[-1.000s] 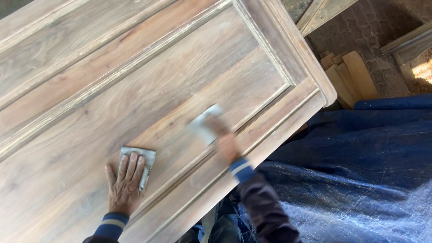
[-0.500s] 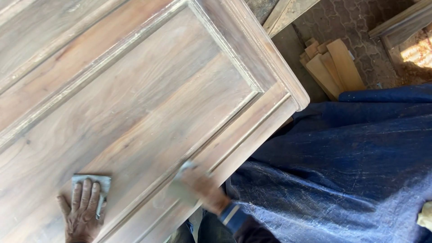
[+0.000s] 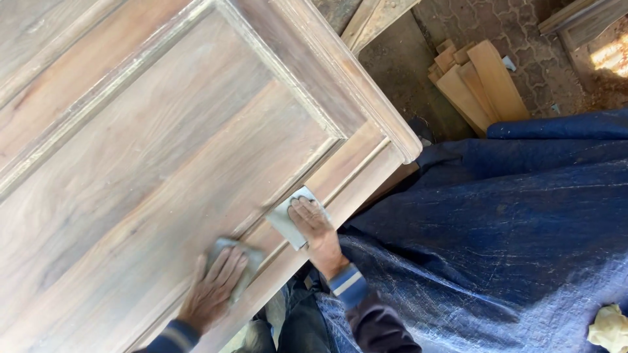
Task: The user is manually sanding a large wooden door using sheets of sandpaper with both hands to smooth the surface.
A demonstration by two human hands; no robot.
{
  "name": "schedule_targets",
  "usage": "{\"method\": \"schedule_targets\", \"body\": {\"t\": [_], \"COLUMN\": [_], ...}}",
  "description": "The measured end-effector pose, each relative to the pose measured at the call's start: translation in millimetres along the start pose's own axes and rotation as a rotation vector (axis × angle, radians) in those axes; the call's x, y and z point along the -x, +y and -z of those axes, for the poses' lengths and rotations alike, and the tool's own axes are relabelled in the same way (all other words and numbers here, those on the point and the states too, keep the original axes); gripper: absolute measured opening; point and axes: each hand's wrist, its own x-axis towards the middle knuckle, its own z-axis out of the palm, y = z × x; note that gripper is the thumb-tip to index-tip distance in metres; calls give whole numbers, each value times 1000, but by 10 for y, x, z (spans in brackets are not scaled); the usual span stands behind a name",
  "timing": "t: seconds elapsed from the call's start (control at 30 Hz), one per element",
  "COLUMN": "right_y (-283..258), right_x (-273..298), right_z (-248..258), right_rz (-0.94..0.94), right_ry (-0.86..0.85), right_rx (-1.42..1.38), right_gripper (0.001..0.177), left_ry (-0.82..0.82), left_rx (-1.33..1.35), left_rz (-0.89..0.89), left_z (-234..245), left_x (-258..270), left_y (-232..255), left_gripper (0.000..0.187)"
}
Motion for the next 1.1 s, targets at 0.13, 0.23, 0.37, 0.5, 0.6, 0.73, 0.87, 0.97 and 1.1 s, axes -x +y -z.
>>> {"method": "schedule_targets", "body": {"t": [0.13, 0.23, 0.37, 0.5, 0.6, 0.73, 0.87, 0.97, 1.1], "right_y": [824, 1347, 1259, 1182, -120, -825, -518, 410, 1274], "right_x": [-201, -274, -462, -227, -205, 644, -323, -800, -462], "right_z": [388, 563, 821, 580, 256, -475, 214, 584, 378], "right_rz": [-204, -264, -295, -408, -459, 25, 44, -367, -149], "right_ry": [-74, 82, 101, 139, -85, -431, -643, -616, 118], "right_rx": [-125, 92, 161, 214, -108, 41, 33, 281, 692], "right_gripper": [41, 36, 49, 50, 80, 54, 67, 66, 59], "left_ry": [269, 291, 365, 336, 106, -264, 90, 83, 148], "left_rx": [-240, -344, -69, -321, -268, -139, 11, -2, 39], "left_rz": [-165, -258, -196, -340, -307, -154, -158, -153, -156], "left_z": [168, 471, 393, 410, 137, -352, -386, -418, -360], "left_x": [-1439, -2448, -2693, -1389, 187, 1084, 1168, 1155, 1142], "left_y": [281, 604, 731, 304, -151, -446, -445, -462, -424], "left_gripper": [74, 74, 76, 91, 96, 83, 74, 72, 74]}}
